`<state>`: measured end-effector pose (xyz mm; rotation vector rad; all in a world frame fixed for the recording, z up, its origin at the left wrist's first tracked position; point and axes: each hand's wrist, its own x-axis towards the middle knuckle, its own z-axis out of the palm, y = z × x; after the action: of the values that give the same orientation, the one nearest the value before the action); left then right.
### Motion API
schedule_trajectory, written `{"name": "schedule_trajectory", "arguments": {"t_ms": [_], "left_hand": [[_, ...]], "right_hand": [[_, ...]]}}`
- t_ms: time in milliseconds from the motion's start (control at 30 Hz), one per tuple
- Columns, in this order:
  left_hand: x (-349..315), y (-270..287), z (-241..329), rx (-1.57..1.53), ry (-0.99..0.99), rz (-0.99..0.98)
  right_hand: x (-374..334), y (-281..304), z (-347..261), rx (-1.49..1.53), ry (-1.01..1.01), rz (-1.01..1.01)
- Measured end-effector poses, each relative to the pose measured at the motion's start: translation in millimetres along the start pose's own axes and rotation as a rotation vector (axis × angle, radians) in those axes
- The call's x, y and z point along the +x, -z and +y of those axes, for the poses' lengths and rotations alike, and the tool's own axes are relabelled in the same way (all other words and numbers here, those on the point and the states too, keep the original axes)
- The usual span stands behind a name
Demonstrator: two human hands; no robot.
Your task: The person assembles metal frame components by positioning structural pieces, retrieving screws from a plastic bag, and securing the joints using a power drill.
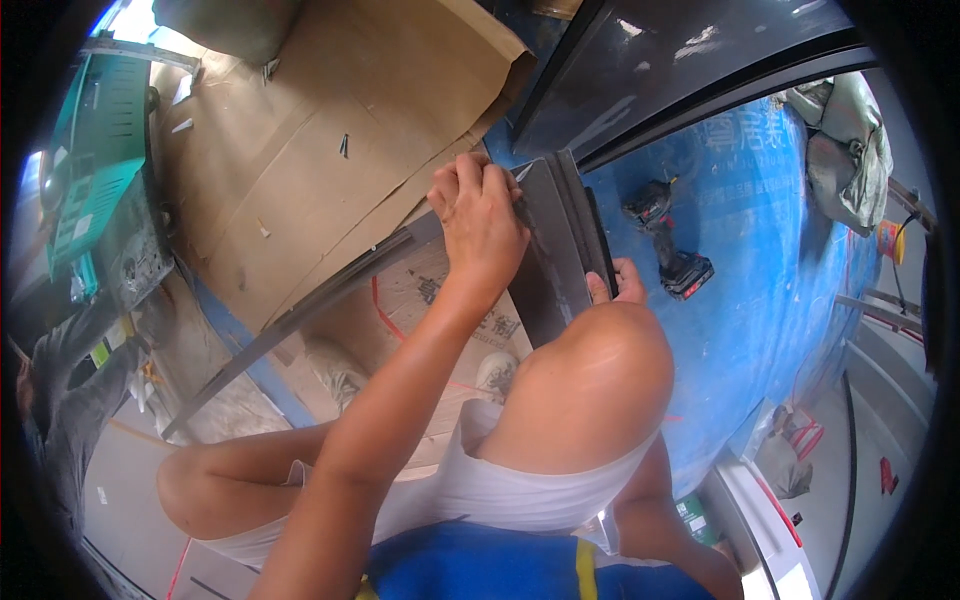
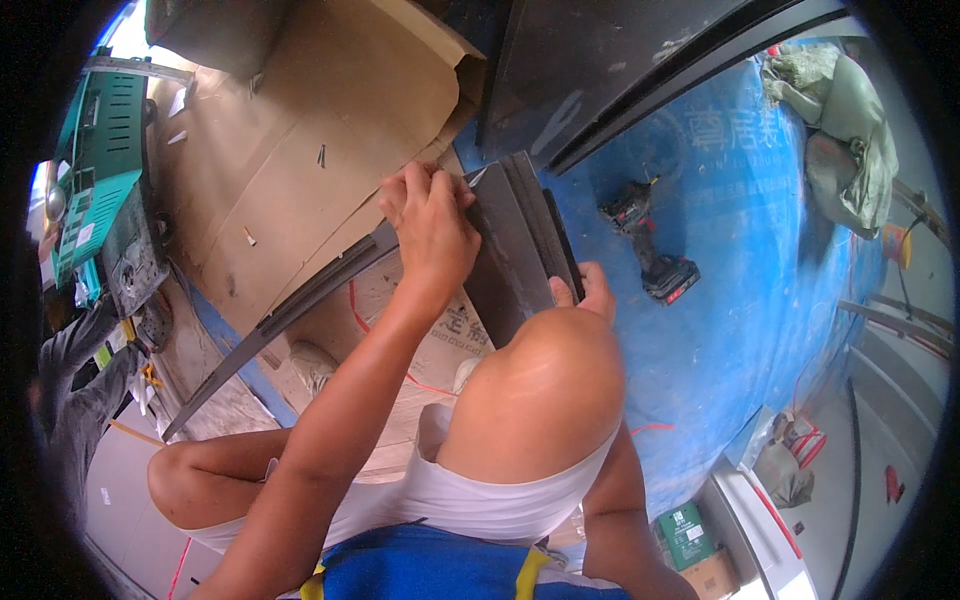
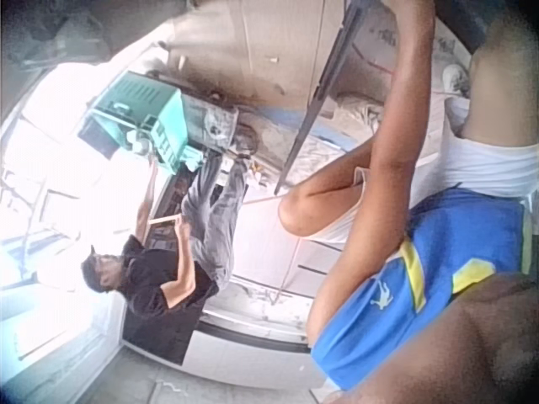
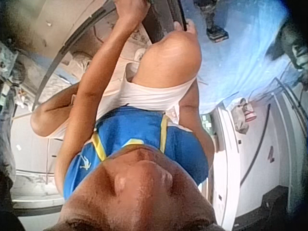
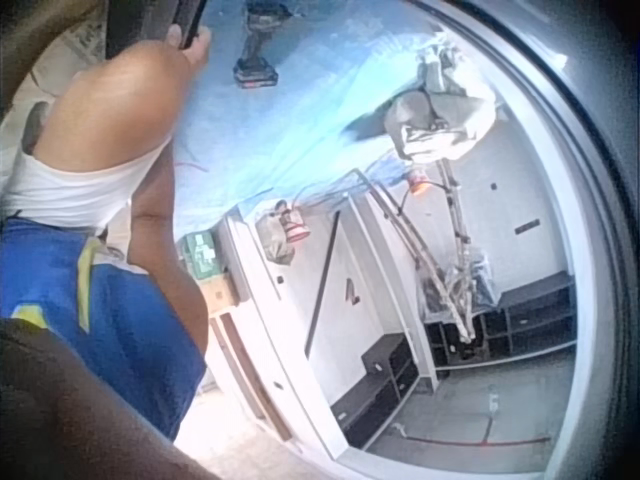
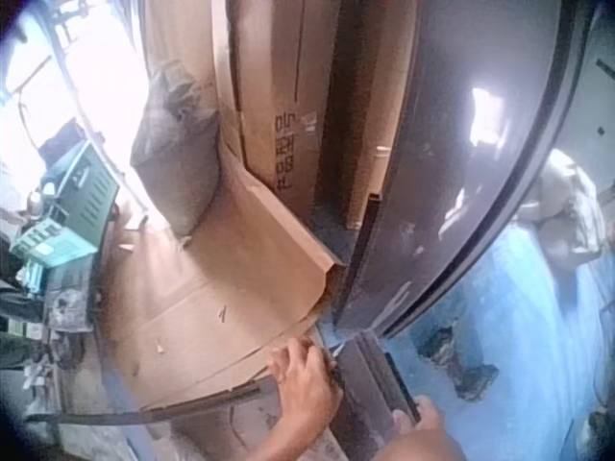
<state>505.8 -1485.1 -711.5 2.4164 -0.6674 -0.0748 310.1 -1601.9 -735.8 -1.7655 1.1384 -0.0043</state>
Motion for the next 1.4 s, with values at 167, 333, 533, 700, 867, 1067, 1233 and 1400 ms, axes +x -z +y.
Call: {"name": "schedule_trajectory", "arguments": {"t_ms": [167,333,533,700,867,1067,1233,1400], "left_hand": [[-18,-1,-6,-0.034,-0.102,0.019],[9,3,-12,0.017,-0.036,0.110],[13,-5,-4,0.054,-0.046,0.056],[14,-11,0,0.075,0.042,0.054],[10,-19,-2,0.016,0.024,0.088],[5,-12,-9,-0.038,-0.104,0.040],[-3,-9,-15,-0.069,-0.177,0.024],[-10,0,-20,-0.088,-0.139,0.097]], "right_hand": [[7,-2,4,0.055,-0.005,0.016],[1,-4,0,0.032,-0.069,0.018],[-9,-19,-1,-0.063,-0.247,0.131],[-9,-16,-7,-0.096,-0.262,0.099],[-8,-15,-2,-0.062,-0.215,0.108],[-11,-15,-1,-0.069,-0.159,0.164],[-5,-12,18,-0.042,-0.119,0.102],[-4,-8,7,0.145,-0.052,0.011]]}}
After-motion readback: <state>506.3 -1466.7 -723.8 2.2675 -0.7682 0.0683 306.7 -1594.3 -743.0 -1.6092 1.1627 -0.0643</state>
